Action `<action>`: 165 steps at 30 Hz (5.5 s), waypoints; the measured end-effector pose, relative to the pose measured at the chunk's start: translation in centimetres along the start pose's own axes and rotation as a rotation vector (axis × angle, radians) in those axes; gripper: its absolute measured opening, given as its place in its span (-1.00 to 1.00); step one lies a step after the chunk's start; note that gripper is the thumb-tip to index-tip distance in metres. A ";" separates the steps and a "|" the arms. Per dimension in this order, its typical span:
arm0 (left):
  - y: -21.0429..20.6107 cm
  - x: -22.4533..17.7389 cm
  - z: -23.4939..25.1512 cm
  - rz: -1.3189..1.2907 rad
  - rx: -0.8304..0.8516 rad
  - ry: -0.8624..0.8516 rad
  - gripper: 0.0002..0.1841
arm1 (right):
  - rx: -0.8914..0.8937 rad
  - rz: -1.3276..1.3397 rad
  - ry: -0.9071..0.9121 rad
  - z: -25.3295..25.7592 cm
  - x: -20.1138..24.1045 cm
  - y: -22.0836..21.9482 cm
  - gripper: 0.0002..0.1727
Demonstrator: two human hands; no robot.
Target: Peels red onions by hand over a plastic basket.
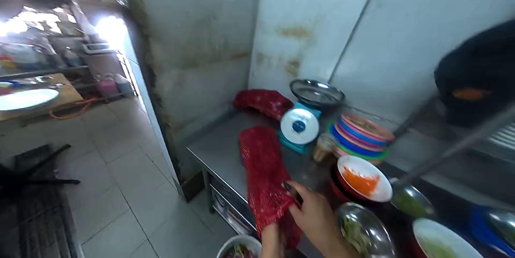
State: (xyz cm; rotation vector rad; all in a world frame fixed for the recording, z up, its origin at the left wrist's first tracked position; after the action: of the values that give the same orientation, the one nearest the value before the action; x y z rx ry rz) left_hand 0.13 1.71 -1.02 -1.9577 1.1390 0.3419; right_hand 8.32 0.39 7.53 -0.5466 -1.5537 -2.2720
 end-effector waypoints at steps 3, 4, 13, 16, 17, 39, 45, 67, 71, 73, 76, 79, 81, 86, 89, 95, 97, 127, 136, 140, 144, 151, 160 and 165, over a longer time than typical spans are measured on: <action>-0.4 1.8 -0.1 -0.152 0.032 0.012 -0.76 | 0.081 0.028 -0.086 -0.4 -0.9 0.9 -0.58; -0.5 2.0 -0.6 -0.163 0.020 0.066 -0.69 | 0.141 0.038 -0.139 -0.5 -1.1 1.3 -0.58; -0.8 5.3 -4.5 -0.136 0.094 0.195 -0.61 | 0.189 0.187 -0.285 -9.0 -8.5 7.3 -0.36; -1.2 7.8 -8.6 -0.033 0.141 0.218 -0.58 | 0.059 0.323 -0.389 -16.8 -12.9 11.0 -0.38; -1.4 9.1 -9.9 0.004 0.179 0.240 -0.56 | 0.026 0.386 -0.453 -19.6 -14.0 12.4 -0.40; -5.0 27.9 -18.5 1.326 0.917 -0.483 0.13 | 0.069 1.165 -0.826 -39.4 -21.7 18.4 -0.38; -3.1 29.4 -20.6 0.798 0.802 -0.105 -0.11 | -0.139 1.515 -0.895 -40.1 -20.6 17.6 -0.43; -2.6 29.1 -20.7 0.472 0.764 0.012 -0.18 | 0.118 0.876 -0.418 -40.0 -17.9 18.7 -0.29; -2.8 28.9 -20.8 0.499 0.780 -0.037 -0.21 | 0.110 0.890 -0.403 -39.9 -17.5 18.8 -0.32; -2.7 28.8 -20.6 0.530 0.820 -0.069 -0.25 | 0.119 0.887 -0.401 -39.8 -17.4 18.8 -0.34; -2.6 28.7 -20.4 0.562 0.871 -0.085 -0.30 | 0.110 0.900 -0.402 -39.8 -17.4 18.5 -0.36; -2.1 28.7 -20.3 0.558 0.847 -0.111 -0.30 | 0.073 0.937 -0.415 -39.7 -17.3 17.9 -0.39; -1.8 28.7 -20.3 0.554 0.818 -0.139 -0.30 | 0.046 0.964 -0.436 -39.8 -17.2 17.5 -0.41; -1.4 28.5 -20.8 0.602 0.780 -0.168 -0.30 | 0.014 1.064 -0.505 -40.2 -17.1 16.6 -0.43; -1.4 28.7 -21.6 0.618 0.735 -0.217 -0.29 | -0.015 1.073 -0.523 -40.3 -16.9 16.4 -0.44; -1.4 28.7 -21.8 0.633 0.711 -0.218 -0.30 | -0.031 1.115 -0.543 -40.5 -17.1 16.4 -0.45; -1.3 27.9 -21.0 0.642 0.756 -0.137 -0.29 | -0.014 1.123 -0.536 -40.5 -17.2 16.3 -0.45; -2.5 26.2 -24.1 0.570 0.713 -0.067 -0.28 | -0.006 0.912 -0.614 -41.5 -17.5 14.7 -0.78; -1.5 19.6 -24.5 0.420 0.505 -0.306 -0.33 | -0.229 0.782 -0.810 -38.5 -20.7 18.2 -0.51; 0.5 21.7 -20.5 0.084 0.880 0.146 -0.34 | -0.020 0.907 -0.833 -38.4 -21.0 17.6 -0.47; 0.9 23.8 -18.9 0.076 0.984 0.267 -0.30 | 0.342 0.731 -0.771 -38.4 -21.6 17.1 -0.43; 0.5 25.4 -18.7 0.011 1.000 0.386 -0.30 | 0.447 0.739 -0.778 -37.8 -21.3 17.8 -0.16; -0.4 25.4 -19.5 0.288 0.898 0.236 -0.43 | 0.167 0.921 -0.504 -38.0 -19.5 20.1 -0.23; -1.2 25.1 -20.0 0.426 0.952 0.220 -0.34 | 0.317 0.825 -0.241 -37.3 -18.6 21.5 -0.25</action>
State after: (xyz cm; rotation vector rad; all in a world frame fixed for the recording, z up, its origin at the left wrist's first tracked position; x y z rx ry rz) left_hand 11.78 -28.20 -2.65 -0.9272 1.4931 -0.1969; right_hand 30.13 -40.96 3.45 -1.1385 -1.3816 -1.3546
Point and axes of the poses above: each hand's wrist, its own z-axis towards the middle knuckle, its own y-axis out of the back of the hand, x = y × z, the point moved 2 cm from there along z, towards the middle knuckle, and after that the axes turned 10 degrees about y, right-handed, at the moved point
